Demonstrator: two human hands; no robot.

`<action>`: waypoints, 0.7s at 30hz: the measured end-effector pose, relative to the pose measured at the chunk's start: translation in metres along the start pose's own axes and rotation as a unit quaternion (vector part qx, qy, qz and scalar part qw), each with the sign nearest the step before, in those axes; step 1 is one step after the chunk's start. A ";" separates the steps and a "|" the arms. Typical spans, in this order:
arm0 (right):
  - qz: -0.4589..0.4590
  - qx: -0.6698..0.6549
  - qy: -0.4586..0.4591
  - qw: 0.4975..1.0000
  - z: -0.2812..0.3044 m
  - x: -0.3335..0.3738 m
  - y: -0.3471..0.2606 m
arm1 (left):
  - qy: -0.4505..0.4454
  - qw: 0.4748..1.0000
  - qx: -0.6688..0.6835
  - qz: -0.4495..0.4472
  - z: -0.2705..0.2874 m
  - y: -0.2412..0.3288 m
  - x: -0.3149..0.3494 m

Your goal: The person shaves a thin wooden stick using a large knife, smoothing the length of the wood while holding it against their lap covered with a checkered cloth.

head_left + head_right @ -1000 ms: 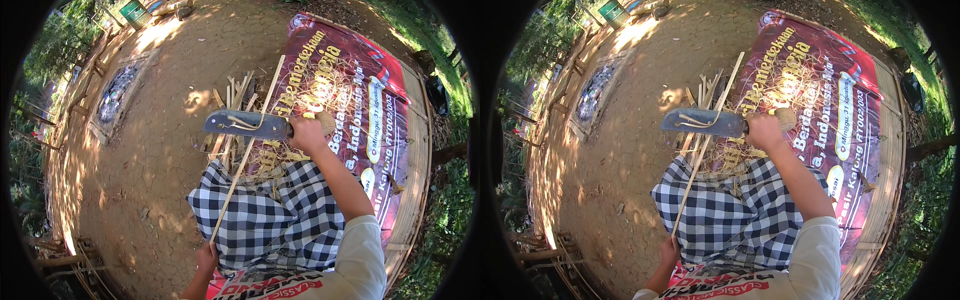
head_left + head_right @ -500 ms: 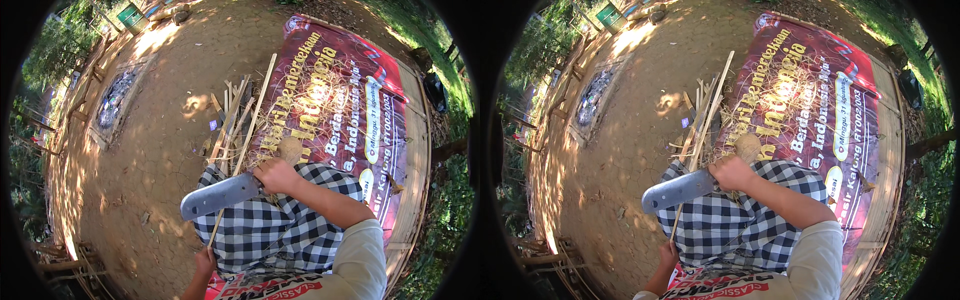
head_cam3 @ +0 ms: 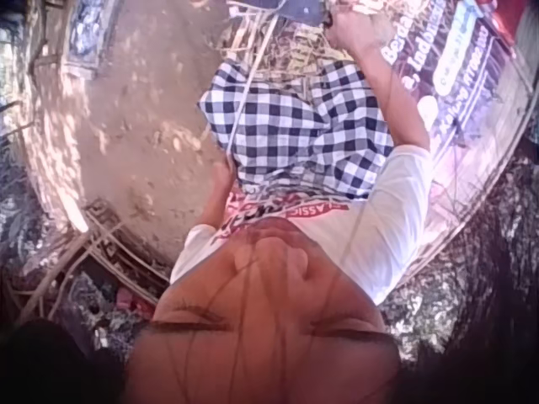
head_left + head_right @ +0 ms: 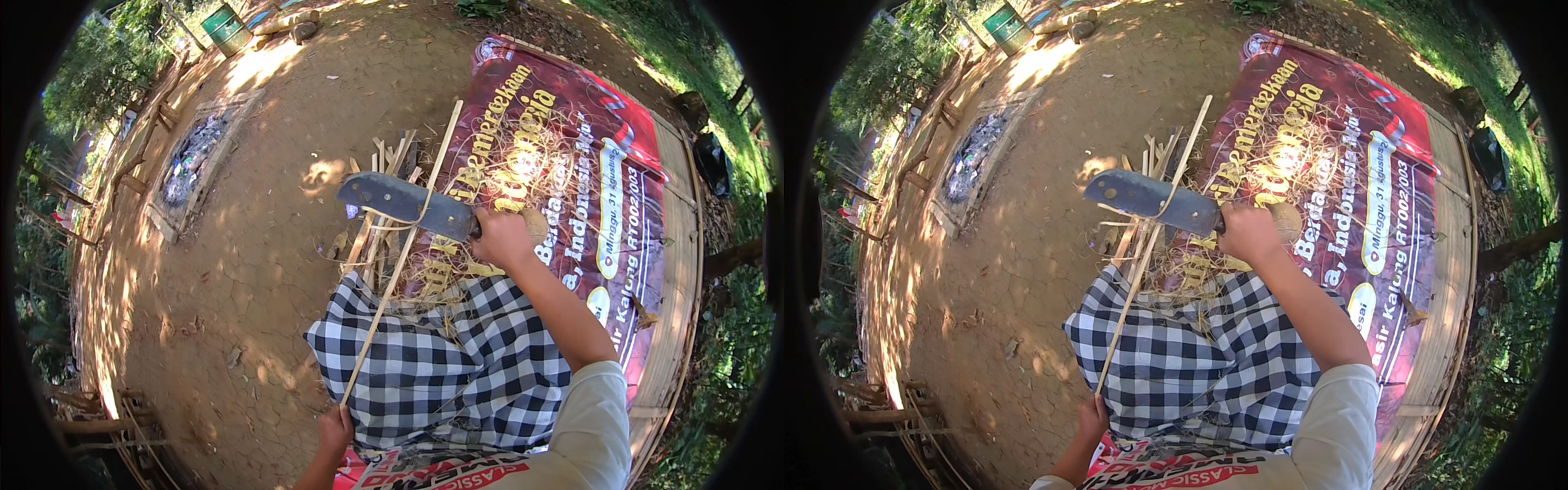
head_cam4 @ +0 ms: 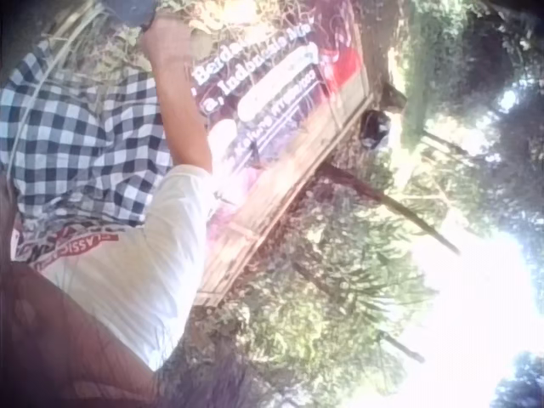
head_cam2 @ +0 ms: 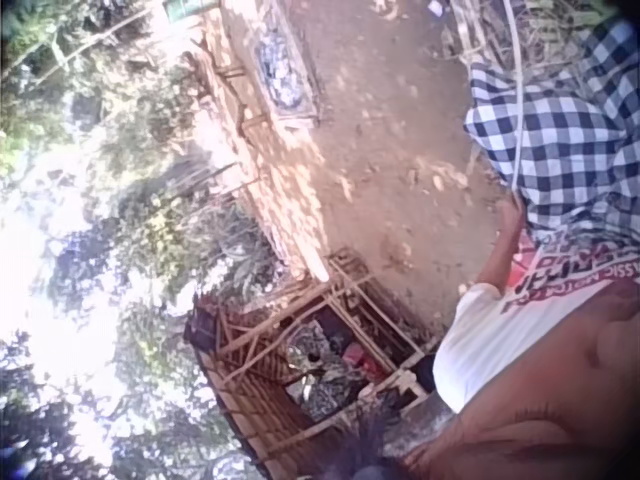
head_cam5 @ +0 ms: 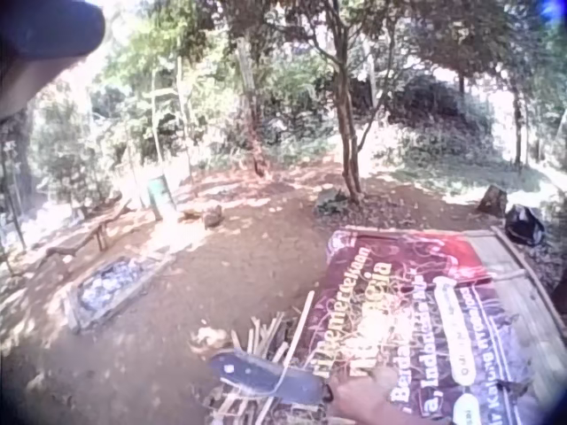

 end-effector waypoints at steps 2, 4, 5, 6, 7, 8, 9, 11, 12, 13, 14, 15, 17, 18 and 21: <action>0.072 -0.003 -0.008 0.997 -0.002 0.010 -0.029 | -0.007 1.000 0.004 -0.003 0.001 -0.001 0.000; 0.146 0.008 -0.021 0.989 -0.011 0.021 -0.061 | -0.007 1.000 0.005 -0.006 0.002 0.002 -0.001; 0.183 0.021 -0.032 0.982 -0.019 0.027 -0.078 | -0.006 1.000 0.003 -0.008 0.002 0.004 -0.001; 0.222 0.032 -0.041 0.974 -0.024 0.031 -0.090 | -0.003 1.000 0.001 -0.008 0.004 0.005 -0.001; 0.250 0.039 -0.036 0.967 -0.023 0.032 -0.095 | -0.007 1.000 0.005 -0.006 0.004 0.004 -0.001; 0.279 0.046 -0.030 0.959 -0.022 0.033 -0.099 | -0.011 1.000 0.009 -0.004 0.003 0.002 0.000; 0.308 0.053 -0.025 0.950 -0.022 0.034 -0.104 | -0.014 1.000 0.014 0.000 0.003 0.002 0.001; 0.263 0.050 -0.009 0.963 -0.017 0.017 -0.082 | -0.008 1.000 0.000 -0.005 0.006 0.006 0.001; 0.242 0.049 -0.002 0.969 -0.013 0.006 -0.067 | -0.005 1.000 -0.007 -0.006 0.007 0.007 0.001; 0.150 0.043 -0.004 0.988 -0.002 -0.009 -0.041 | -0.002 1.000 0.003 -0.014 0.008 0.007 0.000; 0.059 0.037 -0.005 0.998 0.010 -0.023 -0.015 | 0.002 1.000 0.013 -0.020 0.008 0.004 0.001; -0.033 0.034 -0.005 0.999 0.024 -0.034 0.014 | 0.006 0.999 0.025 -0.027 0.006 0.003 0.002; -0.088 0.042 0.003 0.995 0.030 -0.040 0.061 | -0.004 1.000 0.001 -0.013 0.007 0.010 -0.001; -0.073 0.051 -0.006 0.996 0.028 -0.037 0.059 | -0.006 1.000 -0.013 -0.007 0.009 0.012 -0.004; -0.046 0.072 0.018 0.996 0.020 -0.026 0.044 | -0.016 1.000 0.018 -0.009 0.004 -0.005 0.002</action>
Point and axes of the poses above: each hand's wrist, its own x-axis away from the middle knuckle, its own z-axis out of the back of the hand, y = z × x, the point moved 8 cm from there along -x, towards the middle knuckle, and after that the axes turned 15 degrees about -y, right-handed, at the moved point
